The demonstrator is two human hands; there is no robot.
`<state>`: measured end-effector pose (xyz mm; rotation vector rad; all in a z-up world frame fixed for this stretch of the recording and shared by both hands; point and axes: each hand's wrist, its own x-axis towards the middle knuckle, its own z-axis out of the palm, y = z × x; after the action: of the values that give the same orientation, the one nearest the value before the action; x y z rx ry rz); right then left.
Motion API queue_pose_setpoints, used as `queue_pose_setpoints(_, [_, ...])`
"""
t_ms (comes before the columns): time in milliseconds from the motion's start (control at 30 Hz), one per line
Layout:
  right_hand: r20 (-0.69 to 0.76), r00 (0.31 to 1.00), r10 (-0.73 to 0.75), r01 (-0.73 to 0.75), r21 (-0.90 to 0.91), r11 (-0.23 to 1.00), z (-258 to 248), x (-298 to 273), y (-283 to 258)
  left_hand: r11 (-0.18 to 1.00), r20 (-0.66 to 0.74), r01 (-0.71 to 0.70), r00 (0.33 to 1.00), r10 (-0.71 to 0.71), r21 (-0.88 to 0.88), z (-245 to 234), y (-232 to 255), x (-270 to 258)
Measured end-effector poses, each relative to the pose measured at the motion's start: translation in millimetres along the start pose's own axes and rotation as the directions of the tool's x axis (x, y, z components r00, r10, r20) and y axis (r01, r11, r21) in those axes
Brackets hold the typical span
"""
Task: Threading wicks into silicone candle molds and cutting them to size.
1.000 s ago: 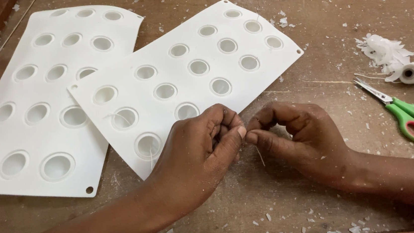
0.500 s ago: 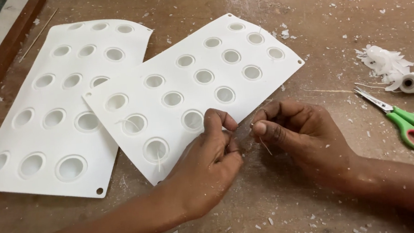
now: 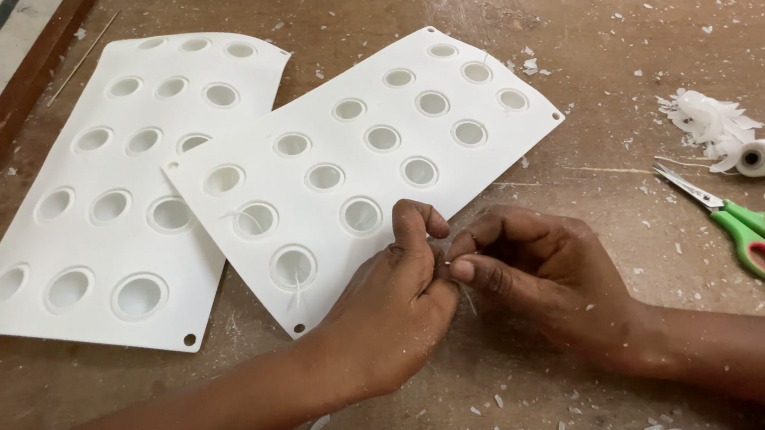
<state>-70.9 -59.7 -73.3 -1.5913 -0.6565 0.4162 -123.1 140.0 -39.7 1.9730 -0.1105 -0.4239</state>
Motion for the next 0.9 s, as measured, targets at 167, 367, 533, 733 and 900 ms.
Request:
queue_pose_setpoints(167, [-0.081, 0.993, 0.082, -0.071, 0.127, 0.989, 0, 2, -3, 0.998, 0.007, 0.011, 1.000, -0.011, 0.065, -1, 1, 0])
queue_pose_setpoints(367, [-0.075, 0.987, 0.140, -0.142, -0.017, 0.990, 2, 6, -4, 0.998, 0.031, 0.011, 0.999, -0.013, 0.063, -1, 1, 0])
queue_pose_setpoints(533, [0.040, 0.996, 0.074, -0.073, -0.011, 0.997, 3, 5, -5, 0.996, 0.009, -0.030, 1.000, 0.029, 0.085, 3, -10, 3])
queue_pose_setpoints(733, [0.215, 0.931, -0.296, 0.364, -0.468, 0.805, 1, 7, -17, 0.998, 0.047, 0.011, 0.999, -0.014, 0.054, 0, 3, 1])
queue_pose_setpoints(900, [0.144, 0.989, -0.022, 0.080, -0.411, 0.908, -11, 12, -4, 1.000, 0.056, 0.008, 0.998, -0.009, 0.025, -5, 2, 0])
